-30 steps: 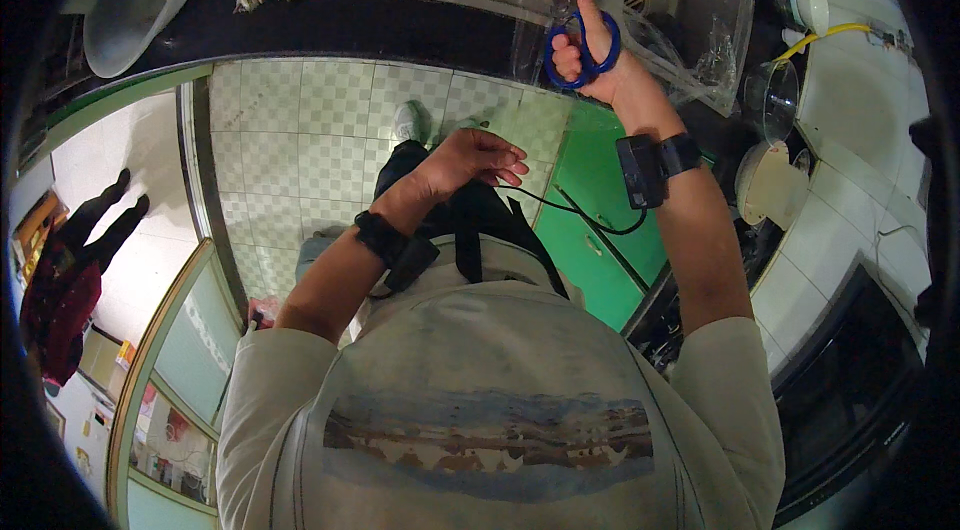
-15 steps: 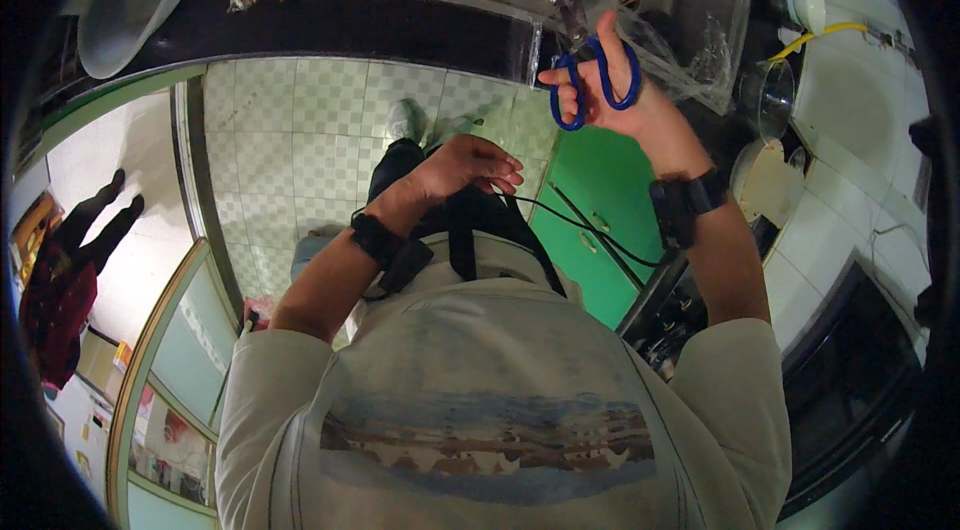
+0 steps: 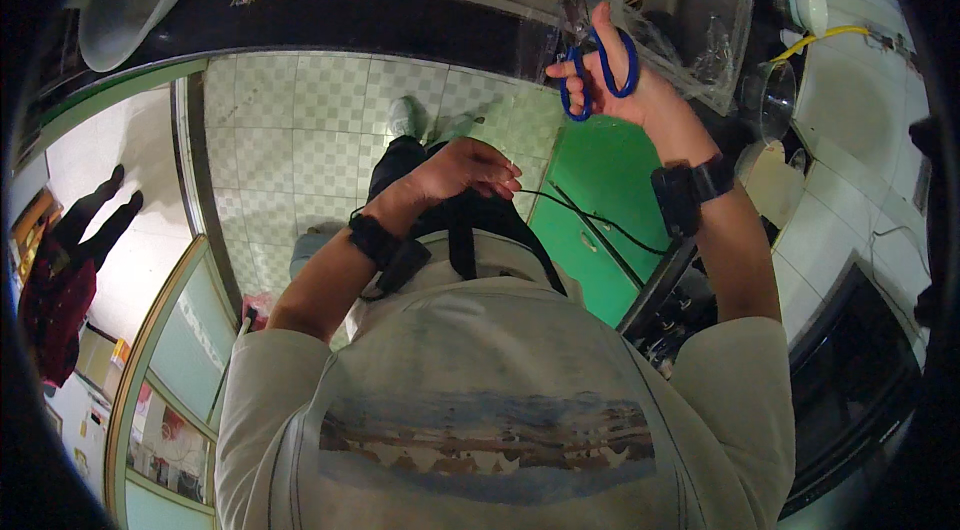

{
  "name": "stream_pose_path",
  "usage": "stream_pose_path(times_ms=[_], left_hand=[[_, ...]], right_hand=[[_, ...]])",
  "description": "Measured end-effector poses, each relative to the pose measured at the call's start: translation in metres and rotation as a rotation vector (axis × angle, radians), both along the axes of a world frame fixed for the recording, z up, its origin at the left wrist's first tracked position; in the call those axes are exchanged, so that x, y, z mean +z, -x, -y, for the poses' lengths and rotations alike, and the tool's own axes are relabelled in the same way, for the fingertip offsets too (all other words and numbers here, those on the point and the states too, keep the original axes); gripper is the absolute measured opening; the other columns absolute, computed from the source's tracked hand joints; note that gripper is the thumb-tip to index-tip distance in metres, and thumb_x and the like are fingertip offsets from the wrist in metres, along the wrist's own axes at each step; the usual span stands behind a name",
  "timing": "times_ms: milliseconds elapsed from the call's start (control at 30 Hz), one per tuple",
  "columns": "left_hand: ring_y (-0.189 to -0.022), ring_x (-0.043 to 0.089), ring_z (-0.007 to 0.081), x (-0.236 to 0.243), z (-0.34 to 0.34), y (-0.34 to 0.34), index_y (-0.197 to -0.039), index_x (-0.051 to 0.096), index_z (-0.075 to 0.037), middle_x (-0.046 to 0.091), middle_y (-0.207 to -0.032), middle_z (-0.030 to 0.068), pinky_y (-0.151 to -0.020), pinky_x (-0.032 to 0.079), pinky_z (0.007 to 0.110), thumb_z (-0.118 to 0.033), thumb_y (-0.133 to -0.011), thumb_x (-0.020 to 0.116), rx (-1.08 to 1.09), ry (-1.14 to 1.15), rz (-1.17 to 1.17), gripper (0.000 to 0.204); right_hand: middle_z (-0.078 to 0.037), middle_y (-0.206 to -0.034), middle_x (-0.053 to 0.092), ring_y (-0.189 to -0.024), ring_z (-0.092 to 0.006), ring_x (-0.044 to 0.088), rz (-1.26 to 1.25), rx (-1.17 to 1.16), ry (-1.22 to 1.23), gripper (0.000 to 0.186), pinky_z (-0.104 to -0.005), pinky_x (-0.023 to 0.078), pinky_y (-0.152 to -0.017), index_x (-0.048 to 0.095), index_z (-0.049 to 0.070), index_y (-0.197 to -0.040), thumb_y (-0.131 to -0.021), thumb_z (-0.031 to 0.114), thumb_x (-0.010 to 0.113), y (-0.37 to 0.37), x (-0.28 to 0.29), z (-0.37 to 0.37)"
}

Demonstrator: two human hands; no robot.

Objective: The person stands at a kitchen sink and prepares small fish by hand. They remove the heads and internal organs, then place the cleaned fish into a plastic bag. The person uses scissors to cut the bag and continues processing the fish one by one.

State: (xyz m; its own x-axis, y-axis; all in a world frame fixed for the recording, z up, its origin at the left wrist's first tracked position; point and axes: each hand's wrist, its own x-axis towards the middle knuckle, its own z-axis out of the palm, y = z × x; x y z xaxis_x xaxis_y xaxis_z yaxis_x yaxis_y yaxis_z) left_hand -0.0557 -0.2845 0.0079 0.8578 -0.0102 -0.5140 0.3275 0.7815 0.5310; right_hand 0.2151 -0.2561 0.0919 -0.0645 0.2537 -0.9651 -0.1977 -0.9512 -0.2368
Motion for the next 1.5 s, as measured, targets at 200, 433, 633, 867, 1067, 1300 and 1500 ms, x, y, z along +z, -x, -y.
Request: stream_pose_path(times_ms=[200, 433, 633, 867, 1067, 1300, 1500], left_hand=[[-0.088, 0.069, 0.0152, 0.0, 0.001, -0.001, -0.113, 0.064, 0.002, 0.072, -0.099, 0.0091, -0.074, 0.052, 0.026, -0.022, -0.092, 0.064, 0.011, 0.008, 0.006, 0.032], [-0.086, 0.069, 0.0149, -0.005, 0.005, 0.003, -0.111, 0.065, 0.002, 0.072, -0.097, 0.0088, -0.074, 0.052, 0.026, -0.022, -0.09, 0.065, 0.018, -0.005, -0.005, 0.032], [-0.103, 0.064, 0.0202, -0.016, 0.002, 0.008, -0.124, 0.056, 0.005, 0.067, -0.112, 0.0158, -0.082, 0.051, 0.032, -0.038, -0.084, 0.071, -0.067, -0.073, -0.031, 0.06], [-0.108, 0.062, 0.0286, 0.02, -0.079, 0.027, -0.113, 0.067, -0.007, 0.063, -0.121, 0.0142, -0.091, 0.048, 0.04, -0.058, -0.081, 0.063, -0.39, -1.161, -0.512, 0.06], [-0.094, 0.064, 0.0372, -0.006, -0.174, -0.104, -0.104, 0.07, -0.011, 0.069, -0.097, 0.0168, -0.081, 0.05, 0.046, -0.041, -0.087, 0.059, 0.103, -1.682, -0.223, 0.036], [-0.102, 0.061, 0.02, -0.035, -0.209, -0.17, -0.111, 0.065, -0.008, 0.066, -0.109, 0.0067, -0.087, 0.048, 0.033, -0.024, -0.087, 0.065, -0.392, -0.984, -0.267, 0.029], [-0.074, 0.054, 0.0093, -0.031, -0.223, -0.149, -0.101, 0.067, -0.008, 0.064, -0.088, -0.0015, -0.067, 0.042, 0.024, -0.033, -0.087, 0.066, -0.108, -0.622, -0.126, 0.029]], right_hand=[[0.001, -0.063, 0.047, -0.059, -0.0155, 0.05, 0.02, 0.005, -0.016, 0.12, -0.0263, 0.04, -0.058, 0.056, -0.008, -0.11, -0.062, 0.099, 0.03, 0.0, -0.009, -0.016], [-0.001, -0.061, 0.049, -0.055, -0.0183, 0.051, -0.079, -0.004, 0.015, 0.122, -0.0302, 0.043, -0.058, 0.055, -0.01, -0.109, -0.06, 0.099, 0.032, -0.01, 0.012, 0.006], [0.0, -0.063, 0.047, -0.056, -0.0174, 0.05, -0.092, 0.003, -0.002, 0.119, -0.0287, 0.041, -0.058, 0.056, -0.008, -0.108, -0.061, 0.098, 0.032, -0.019, 0.029, 0.022], [0.001, -0.064, 0.05, -0.057, -0.0164, 0.054, -0.025, 0.077, -0.112, 0.115, -0.026, 0.039, -0.055, 0.057, -0.005, -0.108, -0.064, 0.097, 0.031, -0.022, 0.028, 0.045], [-0.001, -0.063, 0.053, -0.055, -0.0178, 0.057, -0.116, -0.044, -0.209, 0.11, -0.0293, 0.045, -0.054, 0.057, -0.007, -0.107, -0.069, 0.093, 0.031, -0.015, 0.019, 0.075], [-0.004, -0.062, 0.055, -0.052, -0.0162, 0.055, -0.112, -0.146, -0.389, 0.096, -0.0309, 0.047, -0.053, 0.06, -0.006, -0.101, -0.079, 0.085, 0.036, -0.01, 0.0, 0.102], [-0.004, -0.06, 0.053, -0.047, -0.0143, 0.053, -0.042, -0.045, -0.497, 0.085, -0.0273, 0.042, -0.048, 0.059, -0.004, -0.095, -0.083, 0.079, 0.041, -0.014, -0.007, 0.09]])
